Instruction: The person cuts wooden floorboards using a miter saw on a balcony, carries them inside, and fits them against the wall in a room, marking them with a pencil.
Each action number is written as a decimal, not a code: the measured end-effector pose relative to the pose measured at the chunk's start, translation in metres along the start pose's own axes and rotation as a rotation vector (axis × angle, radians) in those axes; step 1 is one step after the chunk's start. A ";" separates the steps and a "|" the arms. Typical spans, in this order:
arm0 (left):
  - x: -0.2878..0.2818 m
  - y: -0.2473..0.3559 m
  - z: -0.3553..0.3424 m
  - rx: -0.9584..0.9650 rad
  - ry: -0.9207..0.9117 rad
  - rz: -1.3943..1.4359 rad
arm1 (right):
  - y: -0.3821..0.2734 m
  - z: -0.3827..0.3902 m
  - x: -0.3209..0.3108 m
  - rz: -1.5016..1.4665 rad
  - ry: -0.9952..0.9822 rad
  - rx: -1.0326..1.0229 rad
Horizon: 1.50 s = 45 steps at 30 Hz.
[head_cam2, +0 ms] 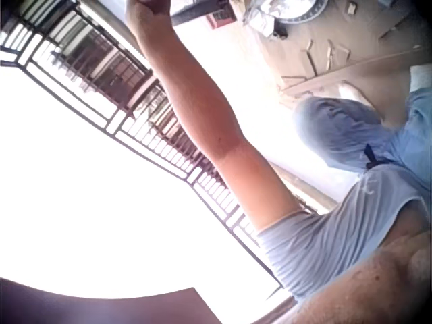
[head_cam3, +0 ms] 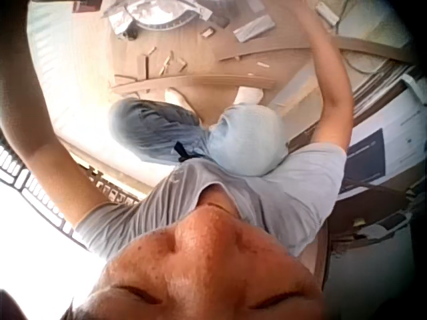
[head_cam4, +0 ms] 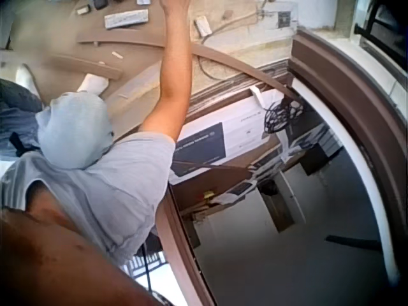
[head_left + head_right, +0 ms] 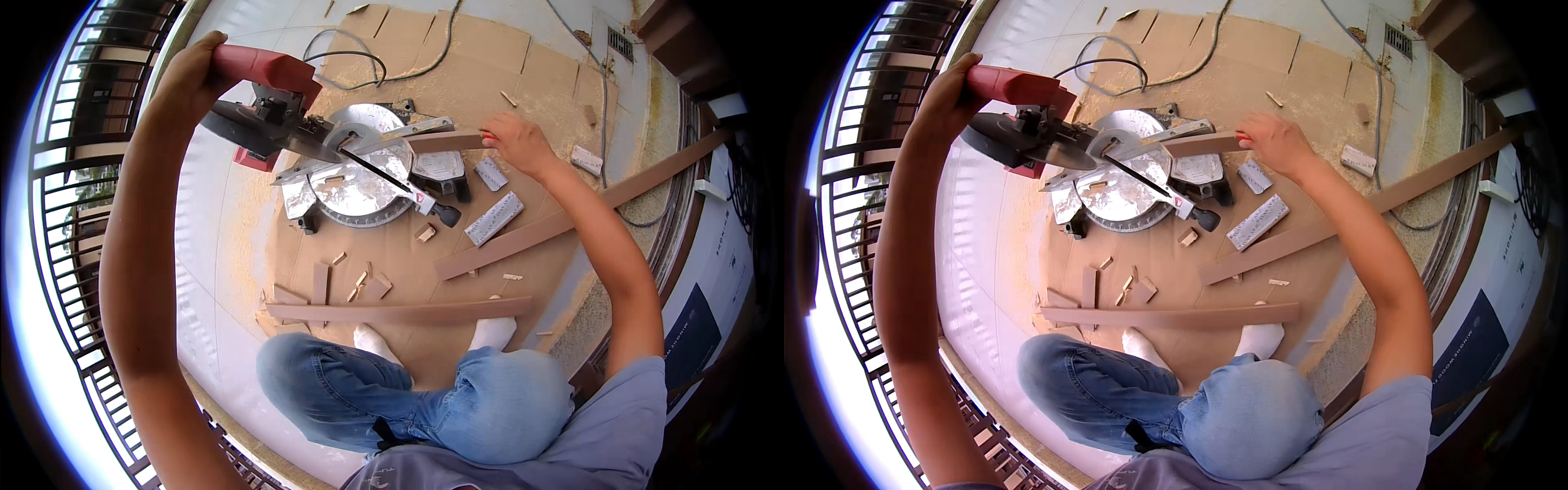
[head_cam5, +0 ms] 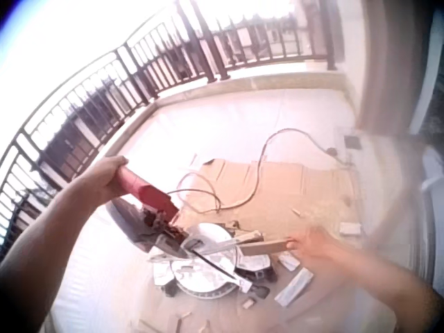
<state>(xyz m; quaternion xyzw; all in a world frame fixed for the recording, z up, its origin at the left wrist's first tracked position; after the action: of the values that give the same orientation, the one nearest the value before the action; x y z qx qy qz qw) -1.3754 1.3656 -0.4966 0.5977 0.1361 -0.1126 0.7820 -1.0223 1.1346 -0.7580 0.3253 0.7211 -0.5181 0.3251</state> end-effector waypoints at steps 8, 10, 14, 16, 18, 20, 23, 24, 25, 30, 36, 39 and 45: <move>-0.038 0.002 -0.091 0.056 -0.236 -0.256 | 0.035 0.169 -0.039 -0.233 -0.527 0.624; -0.076 0.015 -0.097 0.089 -0.260 -0.322 | 0.015 0.180 -0.026 -0.076 -0.517 0.366; -0.136 -0.006 -0.073 0.248 -0.166 -0.360 | -0.019 0.193 -0.011 0.228 -0.405 0.141; -0.144 -0.035 -0.035 0.409 -0.042 -0.315 | -0.029 0.203 -0.009 0.315 -0.333 0.089; -0.136 -0.098 0.028 0.544 0.094 -0.254 | -0.034 0.226 -0.010 0.365 -0.353 0.106; -0.153 -0.162 0.120 0.551 0.228 -0.306 | -0.042 0.225 0.003 0.390 -0.400 0.058; -0.137 -0.277 0.221 0.322 0.033 -0.530 | -0.037 0.206 0.013 0.344 -0.504 0.023; -0.113 -0.316 0.247 0.256 -0.164 -0.632 | -0.035 0.202 0.011 0.319 -0.542 0.023; -0.088 -0.351 0.269 0.213 -0.399 -0.671 | -0.032 0.201 0.009 0.348 -0.603 0.026; -0.021 -0.440 0.337 0.566 -0.724 -0.869 | -0.037 0.183 0.017 0.366 -0.735 0.022; -0.014 -0.470 0.341 0.520 -0.753 -0.779 | -0.023 0.224 0.007 0.355 -0.778 0.248; -0.014 -0.479 0.347 0.556 -0.810 -0.745 | -0.014 0.235 -0.002 0.422 -0.846 0.322; -0.072 -0.414 0.331 0.666 -0.666 -0.773 | -0.018 0.229 -0.005 0.492 -0.986 0.327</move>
<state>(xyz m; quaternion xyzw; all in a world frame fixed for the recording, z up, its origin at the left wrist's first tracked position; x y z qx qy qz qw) -1.5572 0.9393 -0.7633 0.6502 0.0491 -0.6058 0.4559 -1.0036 0.9101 -0.8024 0.2494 0.2977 -0.6223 0.6796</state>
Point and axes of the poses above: each hand's wrist, its own z-axis away from the middle knuckle, its own x-axis out of the palm, y = z × x, the point moved 6 cm from there along -z, towards the middle knuckle, and after that the axes turned 4 degrees about y, right-handed, at the moved point
